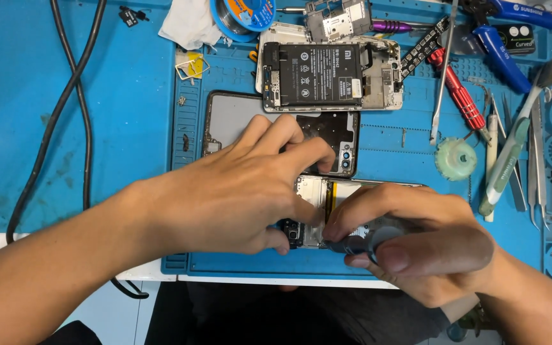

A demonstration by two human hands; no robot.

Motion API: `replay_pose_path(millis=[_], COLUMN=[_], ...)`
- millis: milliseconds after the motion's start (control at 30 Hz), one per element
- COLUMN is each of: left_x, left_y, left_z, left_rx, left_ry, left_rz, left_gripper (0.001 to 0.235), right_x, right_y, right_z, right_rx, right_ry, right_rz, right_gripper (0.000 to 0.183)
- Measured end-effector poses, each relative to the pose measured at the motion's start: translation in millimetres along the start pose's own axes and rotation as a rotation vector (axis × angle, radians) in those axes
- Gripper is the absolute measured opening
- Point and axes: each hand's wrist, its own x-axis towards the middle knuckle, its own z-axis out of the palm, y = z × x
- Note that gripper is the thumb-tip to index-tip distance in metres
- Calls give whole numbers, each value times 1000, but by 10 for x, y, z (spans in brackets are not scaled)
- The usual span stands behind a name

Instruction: The person uses a screwdriver to remove screws from a disassembled smartphone, then aligns and snaps the back cover onto the chassis. The person rotates the device to check the fit and edges.

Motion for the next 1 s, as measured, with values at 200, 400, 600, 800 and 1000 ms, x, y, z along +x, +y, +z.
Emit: replay_pose_path(millis=[200,400,600,800,1000], left_x=[-7,11,20,18,12], left_y=[-17,-37,-20,-38,-9], left_z=[3,9,-2,-1,-23], left_rx=[-61,-40,-43,-38,-82], left_ry=[14,-17,-37,-41,-74], left_rz=[-21,-33,-47,-49,-95], left_gripper=[30,42,40,44,28], right_x=[-108,-177,-136,-194,-265], right_y=[-118,-149,-168,-107,-20], right_z=[37,77,23,-164,-210], right_rx=[272,-491,-319,-556,-57], right_ry=[-52,33,15,-47,-122], right_rz=[187,-499,-405,-447,-185], right_gripper=[39,26,31,31,23])
